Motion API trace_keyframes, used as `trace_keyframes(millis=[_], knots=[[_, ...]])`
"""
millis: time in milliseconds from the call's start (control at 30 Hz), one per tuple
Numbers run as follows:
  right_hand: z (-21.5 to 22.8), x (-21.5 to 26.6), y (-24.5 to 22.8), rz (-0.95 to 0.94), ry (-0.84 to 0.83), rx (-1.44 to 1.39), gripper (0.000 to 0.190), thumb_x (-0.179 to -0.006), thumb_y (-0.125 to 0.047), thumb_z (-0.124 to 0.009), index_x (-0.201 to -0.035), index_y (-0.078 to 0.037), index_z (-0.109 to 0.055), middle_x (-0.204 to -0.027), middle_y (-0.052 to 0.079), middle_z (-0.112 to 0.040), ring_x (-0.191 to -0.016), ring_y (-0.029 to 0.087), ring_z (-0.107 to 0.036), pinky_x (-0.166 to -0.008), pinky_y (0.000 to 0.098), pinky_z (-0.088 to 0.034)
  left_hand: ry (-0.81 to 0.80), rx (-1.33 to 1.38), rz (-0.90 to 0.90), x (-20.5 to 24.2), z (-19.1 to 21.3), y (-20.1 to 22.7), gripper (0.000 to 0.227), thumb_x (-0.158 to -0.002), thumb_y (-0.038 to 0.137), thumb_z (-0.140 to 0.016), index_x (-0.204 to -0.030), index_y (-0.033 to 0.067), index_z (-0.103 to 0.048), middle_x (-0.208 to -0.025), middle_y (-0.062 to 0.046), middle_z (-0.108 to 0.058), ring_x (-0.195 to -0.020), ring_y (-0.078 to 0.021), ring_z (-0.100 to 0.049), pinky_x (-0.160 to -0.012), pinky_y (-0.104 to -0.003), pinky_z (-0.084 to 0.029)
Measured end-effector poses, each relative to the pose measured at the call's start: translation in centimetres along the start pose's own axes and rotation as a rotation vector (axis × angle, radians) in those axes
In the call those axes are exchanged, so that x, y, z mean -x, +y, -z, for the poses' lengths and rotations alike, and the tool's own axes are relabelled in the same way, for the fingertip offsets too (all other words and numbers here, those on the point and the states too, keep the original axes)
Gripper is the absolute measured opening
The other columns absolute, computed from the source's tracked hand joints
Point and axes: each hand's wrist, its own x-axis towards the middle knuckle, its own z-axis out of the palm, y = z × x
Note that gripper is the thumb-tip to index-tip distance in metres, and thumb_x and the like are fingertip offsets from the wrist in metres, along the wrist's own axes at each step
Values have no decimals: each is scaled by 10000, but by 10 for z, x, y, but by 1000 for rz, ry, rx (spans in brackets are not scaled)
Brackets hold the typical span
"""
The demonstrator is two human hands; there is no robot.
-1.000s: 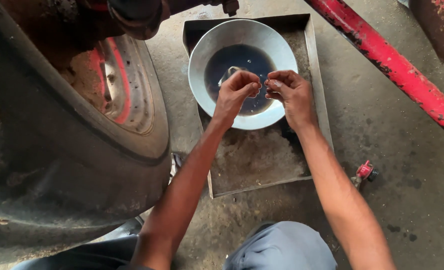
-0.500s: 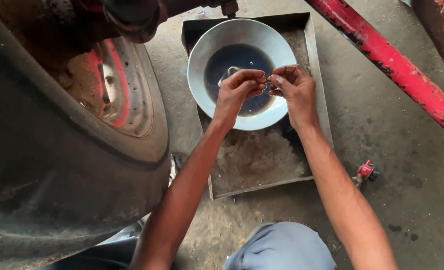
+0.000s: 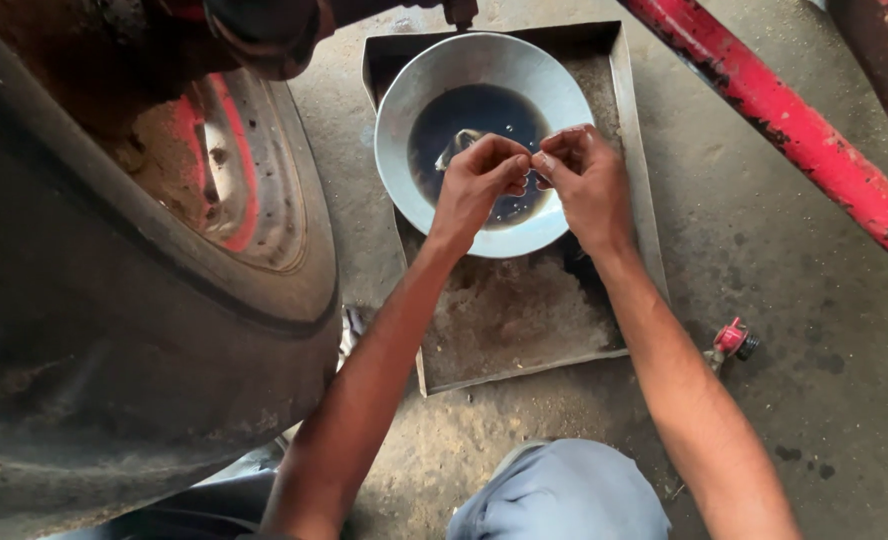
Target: Disassembling, cleaning, and inspecting components of a tractor engine fuel injection system.
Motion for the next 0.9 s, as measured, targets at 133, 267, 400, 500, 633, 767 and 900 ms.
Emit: trace_keyframes(millis=[133,267,400,500,633,767,900], knots=[[-1,-12,54,-13,-35,-124,101,-991,-12,-662,-1080,-6,-613,-974,55,-670,-852,98,-674,-745,248,-600,77,-40,16,1,16,-21,187,-990,163,-688,-1034,-19,-691,-881,-51,-700,-774,-110,-667,-720,-272,-583],[-13,-26,146,-58,-133,220,157,-967,-124,-670,-1092,-29,-680,-977,113,-721,-873,215,-685,-775,362,-553,227,-153,125,14,48,-71,143,-947,109,-683,-963,-33,-681,-795,-81,-704,-673,-125,-667,-615,-280,-553],[-41,-31,205,43,-322,979,273,-953,-188,-643,-1193,-62,-681,-1188,203,-656,-1126,412,-621,-979,516,-504,227,-78,246,30,76,-106,118,-931,90,-679,-945,-27,-672,-790,-108,-709,-661,-149,-678,-598,-286,-567],[-58,-40,209,101,-249,1049,341,-886,-119,-616,-1212,-20,-619,-1302,190,-577,-1271,402,-551,-1002,541,-473,271,-60,328,45,74,-92,114,-927,101,-663,-958,-8,-670,-831,-110,-731,-708,-154,-722,-621,-278,-600],[-70,-68,264,392,-96,1097,446,-823,-85,-602,-1251,35,-574,-1331,269,-515,-1221,482,-531,-925,531,-483,306,-89,353,45,87,-99,123,-923,106,-659,-977,-4,-663,-861,-125,-753,-729,-159,-735,-617,-272,-584],[-86,-49,231,40,-427,1009,329,-880,-77,-579,-1197,8,-564,-1280,250,-532,-1188,458,-553,-989,527,-479,310,-46,388,43,99,-110,141,-920,114,-662,-997,-3,-648,-892,-127,-761,-750,-161,-735,-630,-267,-583],[-86,-27,229,142,-642,968,294,-883,-64,-556,-1170,-8,-580,-1215,213,-619,-1216,399,-587,-1017,474,-494,297,-44,353,44,93,-104,150,-937,134,-658,-999,-3,-648,-908,-116,-760,-771,-151,-727,-649,-255,-578]])
